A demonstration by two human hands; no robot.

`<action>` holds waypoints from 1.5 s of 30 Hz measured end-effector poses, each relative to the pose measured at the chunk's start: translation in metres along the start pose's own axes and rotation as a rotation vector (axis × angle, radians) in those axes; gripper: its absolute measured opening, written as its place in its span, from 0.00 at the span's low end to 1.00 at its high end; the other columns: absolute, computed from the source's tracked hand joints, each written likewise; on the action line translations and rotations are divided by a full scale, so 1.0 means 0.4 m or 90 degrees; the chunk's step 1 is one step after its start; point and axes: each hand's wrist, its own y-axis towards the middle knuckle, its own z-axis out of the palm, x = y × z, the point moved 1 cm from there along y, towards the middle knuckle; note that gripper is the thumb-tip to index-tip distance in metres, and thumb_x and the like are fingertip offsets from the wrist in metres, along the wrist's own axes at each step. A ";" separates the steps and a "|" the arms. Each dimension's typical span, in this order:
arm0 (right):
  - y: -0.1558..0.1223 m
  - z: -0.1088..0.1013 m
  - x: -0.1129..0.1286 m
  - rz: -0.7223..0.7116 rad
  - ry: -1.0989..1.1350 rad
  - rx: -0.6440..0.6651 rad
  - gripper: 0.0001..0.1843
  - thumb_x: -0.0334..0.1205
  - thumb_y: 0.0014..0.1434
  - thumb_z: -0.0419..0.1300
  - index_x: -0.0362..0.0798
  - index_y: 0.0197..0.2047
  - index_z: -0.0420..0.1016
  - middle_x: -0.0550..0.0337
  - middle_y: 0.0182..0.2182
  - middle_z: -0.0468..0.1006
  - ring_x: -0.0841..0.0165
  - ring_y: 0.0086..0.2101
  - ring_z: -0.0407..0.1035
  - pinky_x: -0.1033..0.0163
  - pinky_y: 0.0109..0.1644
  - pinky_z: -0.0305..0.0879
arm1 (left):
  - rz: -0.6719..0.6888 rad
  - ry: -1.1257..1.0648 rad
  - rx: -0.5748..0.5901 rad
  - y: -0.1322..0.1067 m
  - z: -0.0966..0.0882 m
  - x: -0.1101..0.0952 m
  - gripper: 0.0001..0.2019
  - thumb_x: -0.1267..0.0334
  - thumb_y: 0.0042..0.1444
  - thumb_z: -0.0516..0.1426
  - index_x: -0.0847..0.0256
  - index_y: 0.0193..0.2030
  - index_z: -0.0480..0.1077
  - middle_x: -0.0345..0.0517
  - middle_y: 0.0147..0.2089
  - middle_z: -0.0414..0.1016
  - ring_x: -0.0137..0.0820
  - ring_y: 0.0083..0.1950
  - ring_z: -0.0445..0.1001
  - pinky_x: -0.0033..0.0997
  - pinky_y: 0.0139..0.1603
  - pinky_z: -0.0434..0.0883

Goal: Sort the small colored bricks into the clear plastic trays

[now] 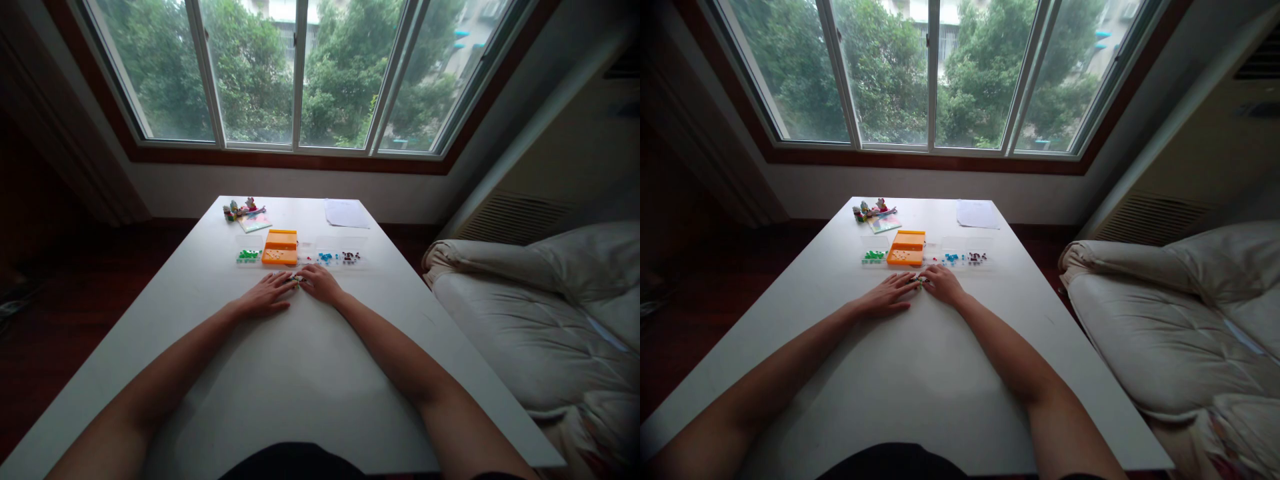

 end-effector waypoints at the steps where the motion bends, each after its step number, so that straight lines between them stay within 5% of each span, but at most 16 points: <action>1: 0.000 0.003 -0.002 0.011 -0.011 -0.003 0.15 0.40 0.63 0.63 0.54 0.53 0.78 0.53 0.46 0.77 0.60 0.48 0.68 0.55 0.55 0.65 | 0.003 0.000 0.000 0.000 0.002 0.000 0.34 0.44 0.65 0.52 0.44 0.75 0.49 0.46 0.77 0.46 0.44 0.77 0.46 0.51 0.74 0.48; 9: 0.000 -0.001 0.004 0.000 -0.014 -0.015 0.13 0.38 0.64 0.61 0.54 0.52 0.79 0.54 0.44 0.78 0.62 0.46 0.68 0.56 0.54 0.65 | -0.051 0.036 0.002 -0.003 0.019 0.037 0.36 0.41 0.67 0.47 0.51 0.77 0.44 0.49 0.78 0.44 0.44 0.78 0.43 0.50 0.75 0.44; 17: 0.001 0.002 0.002 0.029 -0.044 -0.021 0.13 0.39 0.65 0.61 0.52 0.52 0.79 0.52 0.45 0.78 0.60 0.48 0.68 0.54 0.55 0.64 | -0.046 0.049 -0.052 0.002 0.017 0.039 0.30 0.45 0.66 0.51 0.53 0.72 0.58 0.51 0.77 0.47 0.44 0.77 0.45 0.51 0.74 0.50; 35: 0.005 -0.010 0.015 -0.046 0.016 0.000 0.12 0.35 0.65 0.60 0.55 0.49 0.80 0.55 0.45 0.78 0.62 0.46 0.69 0.55 0.55 0.65 | -0.048 0.035 -0.079 0.007 0.027 0.054 0.29 0.48 0.66 0.53 0.49 0.71 0.59 0.48 0.77 0.49 0.47 0.75 0.50 0.54 0.74 0.54; 45: 0.007 -0.001 0.011 -0.007 -0.012 0.005 0.14 0.38 0.65 0.60 0.52 0.53 0.78 0.53 0.46 0.78 0.61 0.47 0.68 0.54 0.56 0.64 | -0.066 0.029 -0.097 0.012 0.038 0.061 0.29 0.49 0.64 0.55 0.50 0.71 0.60 0.49 0.75 0.53 0.46 0.74 0.53 0.53 0.73 0.55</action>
